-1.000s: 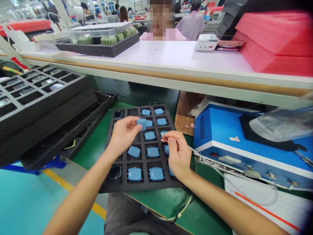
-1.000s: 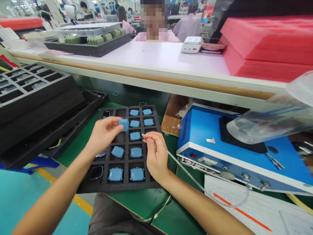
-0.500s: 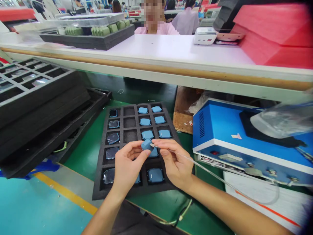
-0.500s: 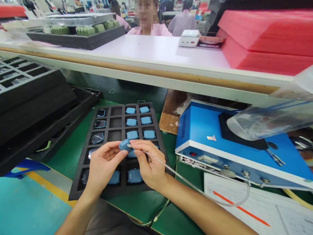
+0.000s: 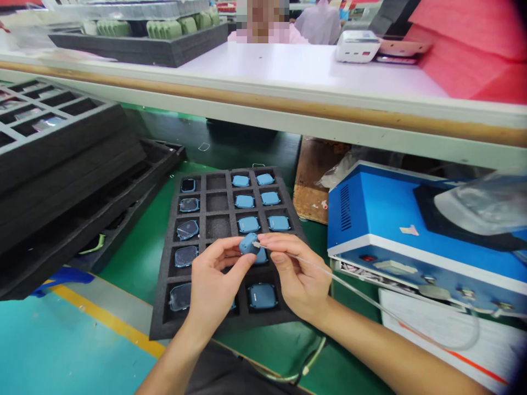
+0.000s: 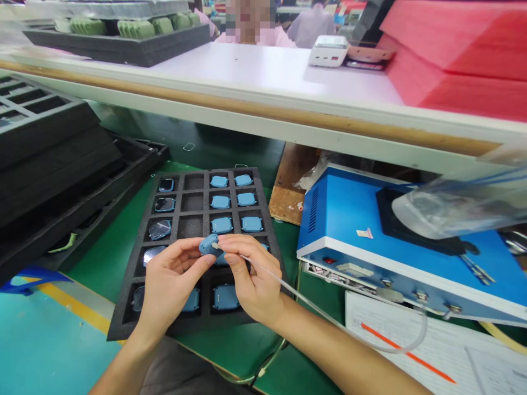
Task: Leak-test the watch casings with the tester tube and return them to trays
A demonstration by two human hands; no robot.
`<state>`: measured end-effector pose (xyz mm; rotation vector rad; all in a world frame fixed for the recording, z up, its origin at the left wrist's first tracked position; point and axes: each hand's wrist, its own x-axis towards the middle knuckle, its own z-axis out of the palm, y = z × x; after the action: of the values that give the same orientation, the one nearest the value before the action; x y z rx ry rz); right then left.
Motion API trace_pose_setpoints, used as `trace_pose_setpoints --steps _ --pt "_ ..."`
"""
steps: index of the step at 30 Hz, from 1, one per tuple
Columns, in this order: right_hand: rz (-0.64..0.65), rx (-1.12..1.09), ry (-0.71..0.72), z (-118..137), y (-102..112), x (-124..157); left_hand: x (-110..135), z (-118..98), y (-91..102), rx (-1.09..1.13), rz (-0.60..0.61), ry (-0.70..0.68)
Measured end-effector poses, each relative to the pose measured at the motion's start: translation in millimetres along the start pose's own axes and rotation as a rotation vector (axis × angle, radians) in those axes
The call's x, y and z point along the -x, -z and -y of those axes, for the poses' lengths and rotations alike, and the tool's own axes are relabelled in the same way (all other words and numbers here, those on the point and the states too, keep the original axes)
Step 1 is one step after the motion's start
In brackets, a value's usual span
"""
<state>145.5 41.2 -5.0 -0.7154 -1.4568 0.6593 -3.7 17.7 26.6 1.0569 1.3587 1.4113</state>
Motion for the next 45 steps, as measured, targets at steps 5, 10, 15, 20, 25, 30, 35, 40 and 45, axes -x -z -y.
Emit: trace_pose_setpoints --steps 5,10,15,20,25,30,35,40,45 --pt "0.001 0.012 0.001 0 0 -1 1 0 -0.2 -0.005 0.001 0.009" --pt "0.001 0.022 -0.005 1 0 -1 1 1 0.0 -0.004 0.010 0.004" --pt "0.003 0.040 0.023 -1 -1 -1 1 0 0.3 -0.025 0.009 -0.003" --pt "0.031 0.008 0.052 -3 1 0 2 1 1.4 -0.079 0.000 -0.040" --pt "0.044 0.006 0.049 -2 1 -2 0 3 2.7 -0.113 0.001 -0.060" --pt "0.022 -0.015 0.074 -4 -2 -7 -5 6 5.0 -0.168 -0.044 -0.078" --pt "0.004 -0.006 0.107 -11 -5 -15 -11 7 4.6 -0.193 -0.123 -0.071" --pt "-0.014 -0.020 0.146 -13 -6 -18 -10 2 1.5 -0.248 -0.184 -0.010" --pt "-0.028 -0.007 0.149 -13 -7 -19 -8 -2 1.2 -0.308 -0.185 -0.004"
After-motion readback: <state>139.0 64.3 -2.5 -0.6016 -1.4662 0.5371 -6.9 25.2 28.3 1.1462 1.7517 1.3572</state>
